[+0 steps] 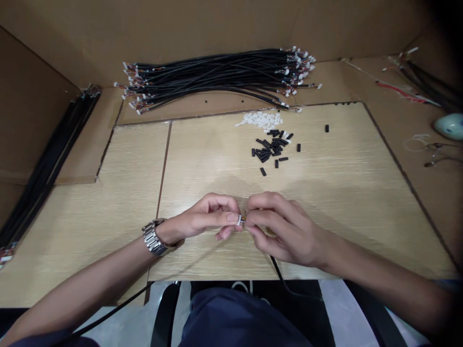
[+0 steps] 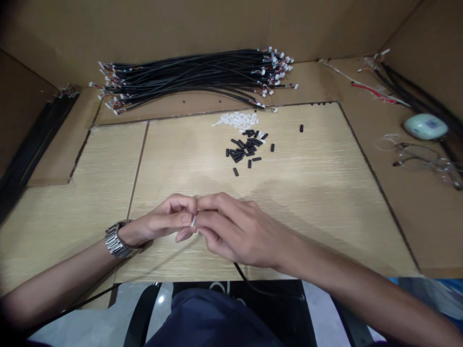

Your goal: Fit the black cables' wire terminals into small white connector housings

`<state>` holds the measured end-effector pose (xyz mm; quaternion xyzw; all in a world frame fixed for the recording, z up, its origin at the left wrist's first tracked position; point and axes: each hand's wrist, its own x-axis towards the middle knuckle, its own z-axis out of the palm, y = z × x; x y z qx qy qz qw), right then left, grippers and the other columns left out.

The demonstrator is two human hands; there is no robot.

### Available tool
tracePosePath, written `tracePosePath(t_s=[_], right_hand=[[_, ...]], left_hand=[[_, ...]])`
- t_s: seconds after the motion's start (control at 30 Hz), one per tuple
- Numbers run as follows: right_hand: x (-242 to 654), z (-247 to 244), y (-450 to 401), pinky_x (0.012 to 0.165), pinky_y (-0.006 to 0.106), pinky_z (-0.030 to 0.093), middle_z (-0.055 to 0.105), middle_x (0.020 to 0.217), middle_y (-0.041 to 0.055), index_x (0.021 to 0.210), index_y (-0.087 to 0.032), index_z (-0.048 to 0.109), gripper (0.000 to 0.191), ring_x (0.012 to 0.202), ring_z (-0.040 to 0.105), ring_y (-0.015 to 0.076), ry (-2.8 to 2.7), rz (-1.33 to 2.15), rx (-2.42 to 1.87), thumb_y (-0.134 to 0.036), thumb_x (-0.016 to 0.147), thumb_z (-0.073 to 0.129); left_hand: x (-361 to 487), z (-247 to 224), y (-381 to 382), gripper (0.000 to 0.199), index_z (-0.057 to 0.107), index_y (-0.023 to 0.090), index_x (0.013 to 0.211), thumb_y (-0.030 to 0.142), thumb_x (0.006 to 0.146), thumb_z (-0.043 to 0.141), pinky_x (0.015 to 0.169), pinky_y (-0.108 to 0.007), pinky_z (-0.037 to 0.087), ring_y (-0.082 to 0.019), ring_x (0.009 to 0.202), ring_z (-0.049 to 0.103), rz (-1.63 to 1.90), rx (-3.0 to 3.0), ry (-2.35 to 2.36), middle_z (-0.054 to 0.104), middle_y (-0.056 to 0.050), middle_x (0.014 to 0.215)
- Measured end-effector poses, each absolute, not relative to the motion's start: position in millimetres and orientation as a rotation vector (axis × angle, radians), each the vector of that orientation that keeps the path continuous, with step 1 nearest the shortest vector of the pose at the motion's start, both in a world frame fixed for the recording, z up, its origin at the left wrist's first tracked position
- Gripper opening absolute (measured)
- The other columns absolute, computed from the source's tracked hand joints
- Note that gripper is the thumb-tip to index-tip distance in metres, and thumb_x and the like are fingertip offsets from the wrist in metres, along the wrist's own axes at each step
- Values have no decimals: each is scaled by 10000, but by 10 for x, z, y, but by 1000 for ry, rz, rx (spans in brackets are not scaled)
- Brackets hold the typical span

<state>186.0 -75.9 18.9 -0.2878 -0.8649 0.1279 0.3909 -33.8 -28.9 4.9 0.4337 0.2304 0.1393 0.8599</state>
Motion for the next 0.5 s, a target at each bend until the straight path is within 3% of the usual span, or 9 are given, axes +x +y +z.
tracePosePath(t_s=[0.3, 0.43, 0.5], right_hand=[[1875, 208, -750, 667, 282, 530, 583, 1068, 87, 1063, -181, 534, 169, 891, 608, 163, -2165, 583, -761, -82, 929, 506], [1871, 170, -755, 619, 260, 514, 560, 1055, 75, 1057, -188, 543, 164, 855, 586, 153, -2069, 715, -793, -92, 925, 528], [1866, 163, -761, 600, 245, 507, 548, 1064, 71, 1052, -185, 549, 159, 853, 585, 148, -2012, 787, -809, -95, 921, 541]], left_hand=[[-317, 68, -292, 259, 647, 131, 823, 372, 916, 642, 461, -189, 407, -82, 467, 492, 323, 995, 482, 551, 11, 574], [-340, 80, -281, 149, 643, 147, 972, 283, 912, 650, 579, -207, 490, -114, 649, 593, 604, 1388, 536, 635, -38, 776], [-360, 76, -263, 245, 642, 173, 1089, 183, 853, 708, 674, -236, 522, -136, 764, 624, 774, 1683, 502, 660, -62, 913]])
